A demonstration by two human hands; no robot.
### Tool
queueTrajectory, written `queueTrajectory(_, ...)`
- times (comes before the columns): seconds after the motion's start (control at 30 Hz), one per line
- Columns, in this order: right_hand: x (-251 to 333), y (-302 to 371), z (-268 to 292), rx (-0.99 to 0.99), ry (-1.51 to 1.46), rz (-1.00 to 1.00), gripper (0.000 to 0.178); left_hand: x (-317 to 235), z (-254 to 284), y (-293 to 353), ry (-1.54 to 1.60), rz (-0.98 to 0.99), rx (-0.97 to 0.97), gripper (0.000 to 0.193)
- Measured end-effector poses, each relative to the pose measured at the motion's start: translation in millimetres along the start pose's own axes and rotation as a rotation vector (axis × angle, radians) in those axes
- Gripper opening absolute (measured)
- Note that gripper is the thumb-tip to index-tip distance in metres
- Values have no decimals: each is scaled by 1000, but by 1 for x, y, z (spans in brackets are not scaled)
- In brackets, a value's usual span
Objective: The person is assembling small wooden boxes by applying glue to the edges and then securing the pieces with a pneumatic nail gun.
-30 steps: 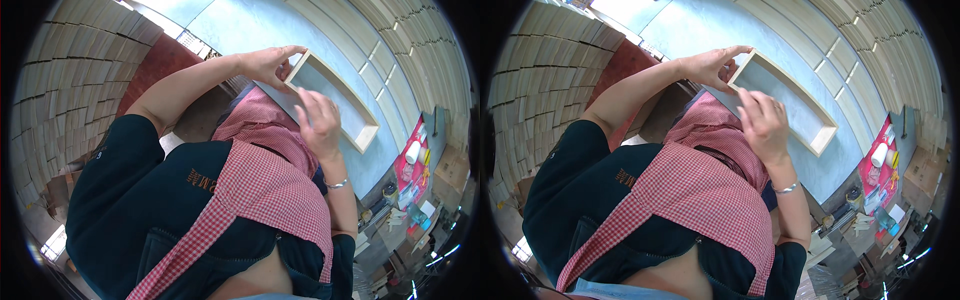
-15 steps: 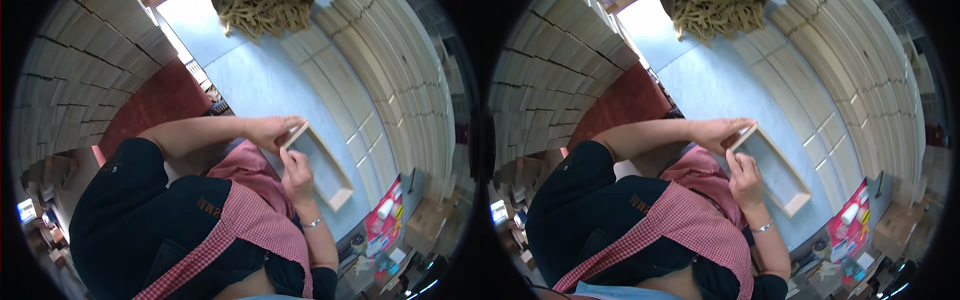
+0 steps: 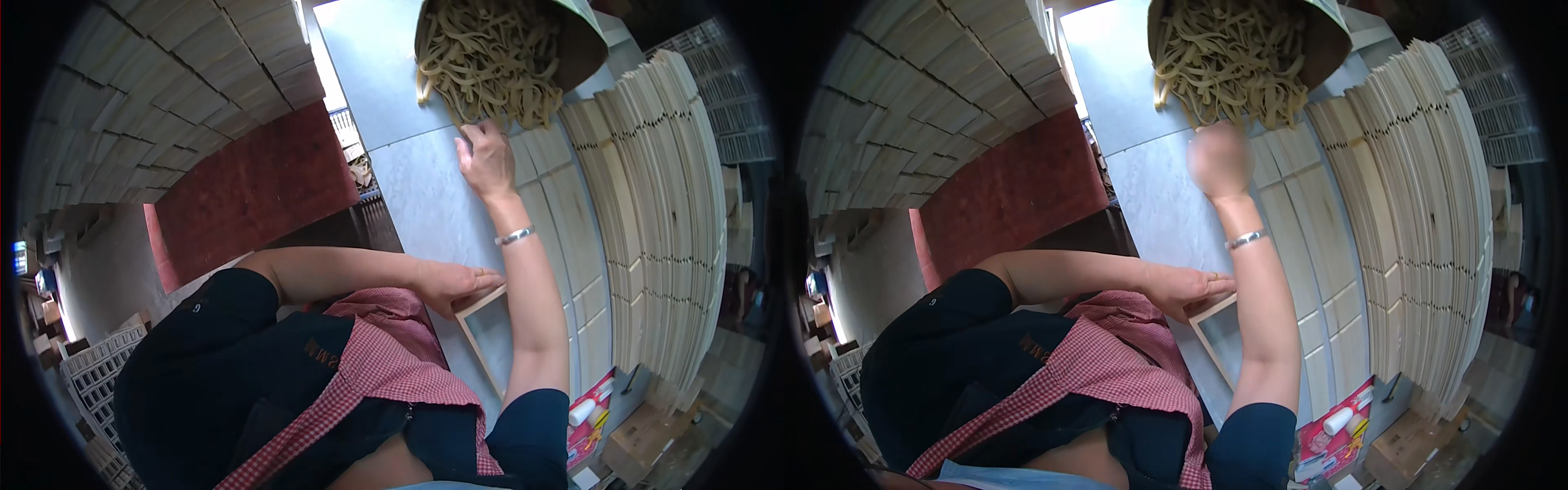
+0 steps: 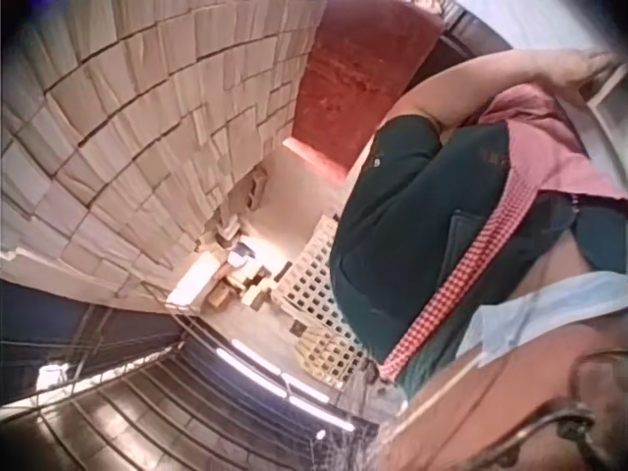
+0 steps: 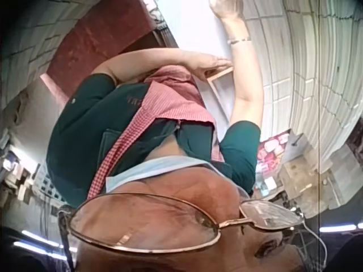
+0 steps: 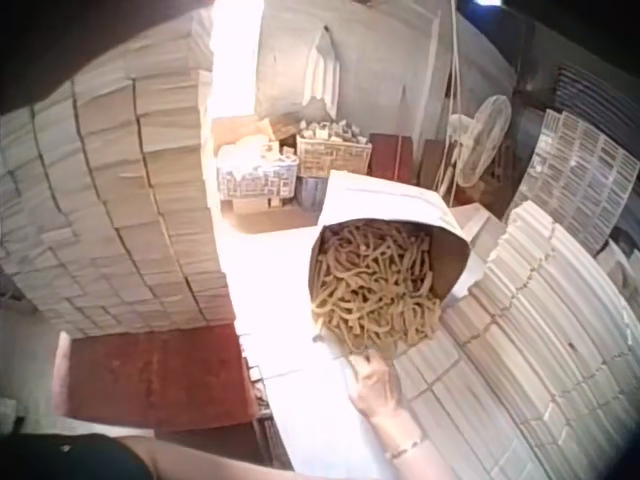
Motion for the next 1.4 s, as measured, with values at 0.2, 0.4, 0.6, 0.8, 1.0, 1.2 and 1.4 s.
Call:
queueTrajectory(0.2,-10,-23,-35,119,-87,-269,17,1,3,3,40,72,10,99)
queueTrajectory(0.4,3,-2,-25,335,65,-296,13,5,-4,4,-8,31,10,97)
queueTrajectory(0.6,34,61,67,14,-334,-65,4,-4,2,2,-105,-184,-34,81)
queueTrajectory(0.8,-14,139,175,-326,-679,-508,16,5,3,3,-134,32,33,107)
queueTrajectory(1.0,-35,194,181,-259,-339,-611,17,2,1,1,-156,129,104,112)
queueTrajectory(1.2,-33,214,133,80,-254,-535,11,3,-1,3,-144,127,19,111)
queueTrajectory(1.4,-14,220,125,193,-312,-507,6,-11,4,-2,-84,195,91,107)
Point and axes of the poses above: each hand's wrist, its own y-axis away from the middle knuckle, its own z-axis out of the back of the hand, x = y × z, the point moved 4 cm from there along -y, towards the middle knuckle, and after that the axes turned 12 degrees about -z, right-handed, at the moved point
